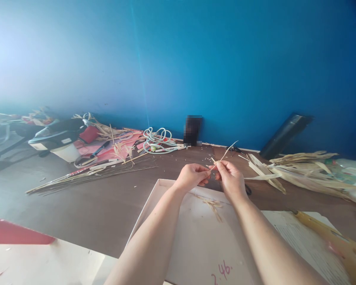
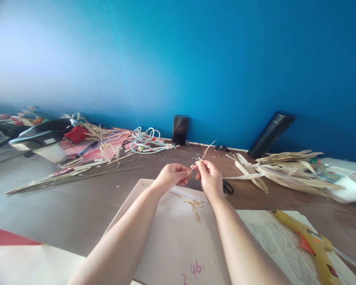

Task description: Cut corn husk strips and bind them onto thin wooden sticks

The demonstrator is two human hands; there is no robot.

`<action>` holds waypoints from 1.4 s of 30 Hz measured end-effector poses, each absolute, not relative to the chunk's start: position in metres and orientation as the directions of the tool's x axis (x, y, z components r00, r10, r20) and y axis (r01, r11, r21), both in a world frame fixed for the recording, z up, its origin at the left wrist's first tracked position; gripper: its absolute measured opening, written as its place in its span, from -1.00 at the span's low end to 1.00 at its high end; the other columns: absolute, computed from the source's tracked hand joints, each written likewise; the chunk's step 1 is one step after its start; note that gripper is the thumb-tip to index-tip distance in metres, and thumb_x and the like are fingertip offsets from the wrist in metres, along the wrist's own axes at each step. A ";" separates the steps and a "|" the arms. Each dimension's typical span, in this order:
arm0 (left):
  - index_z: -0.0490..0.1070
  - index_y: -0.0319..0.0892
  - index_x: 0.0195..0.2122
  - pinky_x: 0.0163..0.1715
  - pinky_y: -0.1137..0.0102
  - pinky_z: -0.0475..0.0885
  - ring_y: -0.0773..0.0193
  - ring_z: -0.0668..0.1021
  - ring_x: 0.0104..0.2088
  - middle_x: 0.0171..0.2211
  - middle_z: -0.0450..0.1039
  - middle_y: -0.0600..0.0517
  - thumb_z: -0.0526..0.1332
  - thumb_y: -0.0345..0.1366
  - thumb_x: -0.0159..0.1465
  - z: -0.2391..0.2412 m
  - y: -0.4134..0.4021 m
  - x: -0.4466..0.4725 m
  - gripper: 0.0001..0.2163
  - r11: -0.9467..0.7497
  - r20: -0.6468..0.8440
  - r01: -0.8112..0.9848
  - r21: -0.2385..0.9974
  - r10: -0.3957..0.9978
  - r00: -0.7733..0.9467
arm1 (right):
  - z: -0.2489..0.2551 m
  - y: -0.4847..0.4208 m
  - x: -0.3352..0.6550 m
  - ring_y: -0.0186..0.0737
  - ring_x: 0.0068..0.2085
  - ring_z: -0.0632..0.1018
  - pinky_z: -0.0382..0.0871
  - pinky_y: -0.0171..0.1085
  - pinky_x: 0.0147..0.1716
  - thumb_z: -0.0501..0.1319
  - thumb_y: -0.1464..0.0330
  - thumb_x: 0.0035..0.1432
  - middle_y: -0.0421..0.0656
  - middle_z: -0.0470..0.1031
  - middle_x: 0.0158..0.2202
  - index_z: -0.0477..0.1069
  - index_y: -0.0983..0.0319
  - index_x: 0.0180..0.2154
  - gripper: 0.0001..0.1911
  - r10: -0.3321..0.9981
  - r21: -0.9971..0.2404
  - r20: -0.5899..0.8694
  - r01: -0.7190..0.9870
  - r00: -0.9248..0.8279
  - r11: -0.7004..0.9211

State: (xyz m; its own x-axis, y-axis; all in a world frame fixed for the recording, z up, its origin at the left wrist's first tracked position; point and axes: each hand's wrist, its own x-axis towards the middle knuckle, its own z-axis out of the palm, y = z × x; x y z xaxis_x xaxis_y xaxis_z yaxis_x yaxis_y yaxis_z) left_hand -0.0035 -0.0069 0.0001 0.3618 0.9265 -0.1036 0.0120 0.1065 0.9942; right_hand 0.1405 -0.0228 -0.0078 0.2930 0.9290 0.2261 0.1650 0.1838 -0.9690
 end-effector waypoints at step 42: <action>0.42 -0.28 -0.42 -0.47 0.52 0.35 0.46 0.43 -0.53 -0.49 0.44 0.01 0.26 -0.23 0.07 0.000 -0.005 -0.007 -0.82 0.144 -0.089 -0.113 0.983 0.914 0.396 | -0.007 -0.025 0.143 -0.37 -0.47 0.37 0.21 -0.38 -0.48 0.28 0.25 -0.02 -0.22 0.42 -0.45 0.48 0.20 -0.24 -0.74 1.000 -0.988 0.025 -0.154 -0.003 0.024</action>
